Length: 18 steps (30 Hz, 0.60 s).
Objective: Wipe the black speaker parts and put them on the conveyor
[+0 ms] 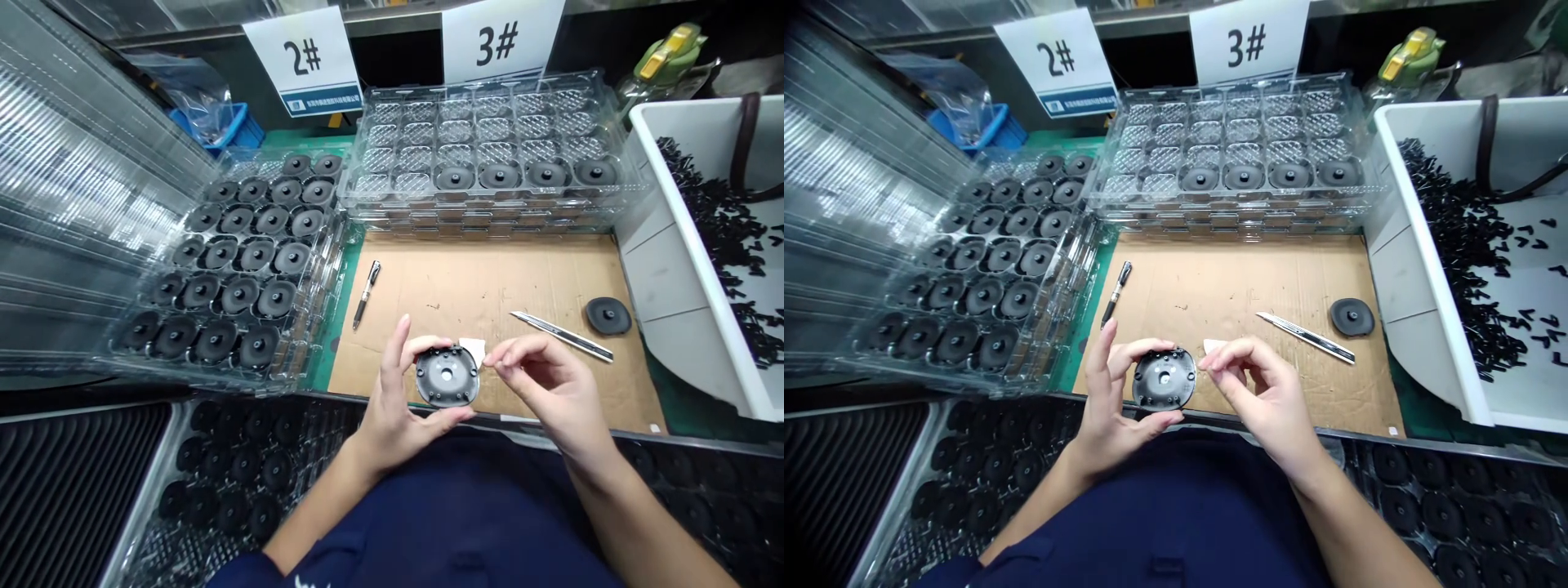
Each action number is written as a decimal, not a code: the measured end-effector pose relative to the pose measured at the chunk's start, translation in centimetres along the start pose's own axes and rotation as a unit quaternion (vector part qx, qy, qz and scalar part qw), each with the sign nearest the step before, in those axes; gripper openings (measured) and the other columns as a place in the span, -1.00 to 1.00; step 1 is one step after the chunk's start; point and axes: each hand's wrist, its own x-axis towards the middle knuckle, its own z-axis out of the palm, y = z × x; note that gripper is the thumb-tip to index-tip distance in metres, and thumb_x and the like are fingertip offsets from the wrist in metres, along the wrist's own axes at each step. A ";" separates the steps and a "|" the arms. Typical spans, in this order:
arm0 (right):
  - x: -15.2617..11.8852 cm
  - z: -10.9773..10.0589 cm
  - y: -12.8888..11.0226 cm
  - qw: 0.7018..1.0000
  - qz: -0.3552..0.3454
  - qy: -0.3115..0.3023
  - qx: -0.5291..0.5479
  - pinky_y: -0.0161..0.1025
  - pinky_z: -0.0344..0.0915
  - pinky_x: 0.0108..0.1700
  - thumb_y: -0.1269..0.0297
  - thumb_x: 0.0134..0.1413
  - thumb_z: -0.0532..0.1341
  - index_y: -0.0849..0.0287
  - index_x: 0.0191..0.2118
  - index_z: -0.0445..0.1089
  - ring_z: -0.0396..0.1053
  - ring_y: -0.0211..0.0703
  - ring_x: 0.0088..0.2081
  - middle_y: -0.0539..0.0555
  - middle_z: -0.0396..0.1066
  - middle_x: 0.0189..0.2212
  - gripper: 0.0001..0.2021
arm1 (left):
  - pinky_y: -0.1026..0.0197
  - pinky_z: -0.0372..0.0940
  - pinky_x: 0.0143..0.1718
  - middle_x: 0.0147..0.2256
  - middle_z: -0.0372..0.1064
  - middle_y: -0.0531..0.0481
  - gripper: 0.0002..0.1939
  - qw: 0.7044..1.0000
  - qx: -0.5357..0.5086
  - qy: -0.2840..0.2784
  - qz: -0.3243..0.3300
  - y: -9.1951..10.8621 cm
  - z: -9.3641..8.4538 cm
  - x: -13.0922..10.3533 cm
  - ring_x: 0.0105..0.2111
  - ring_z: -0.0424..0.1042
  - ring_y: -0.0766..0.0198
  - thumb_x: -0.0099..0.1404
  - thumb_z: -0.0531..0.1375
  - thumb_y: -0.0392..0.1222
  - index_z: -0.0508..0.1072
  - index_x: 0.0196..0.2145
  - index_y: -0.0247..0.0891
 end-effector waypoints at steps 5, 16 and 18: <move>0.3 1.0 -1.1 0.993 0.065 -0.099 0.032 -0.38 0.18 -0.33 0.36 -0.07 0.34 0.08 -0.31 0.42 0.29 -0.35 -0.37 -0.03 0.43 -0.37 -0.85 | 0.05 0.16 0.10 0.01 0.29 -0.14 -0.05 0.994 -0.026 -0.044 -0.097 0.5 -0.2 0.0 0.02 0.30 0.13 0.03 0.35 -0.10 -0.08 0.26 -0.11; 6.5 1.3 4.0 0.965 0.178 -0.145 0.128 -0.38 0.02 -0.58 0.08 -0.09 0.22 0.15 -0.37 0.27 -0.05 -0.41 -0.64 -0.07 0.24 -0.55 -0.75 | 0.32 0.30 -0.32 -0.41 0.51 -0.02 -0.79 0.975 -0.026 -0.013 -0.222 -0.4 -2.4 1.4 -0.41 0.44 0.31 0.26 0.14 -0.14 0.54 -0.40 -0.26; 9.2 1.5 5.5 0.979 0.136 -0.140 0.055 -0.35 0.10 -0.50 0.14 -0.07 0.24 0.19 -0.37 0.33 0.09 -0.37 -0.58 -0.01 0.33 -0.49 -0.78 | 0.32 0.32 -0.30 -0.32 0.53 -0.03 -0.80 0.976 0.013 -0.002 -0.219 -0.8 -3.3 2.0 -0.36 0.46 0.30 0.27 0.13 -0.15 0.55 -0.30 -0.22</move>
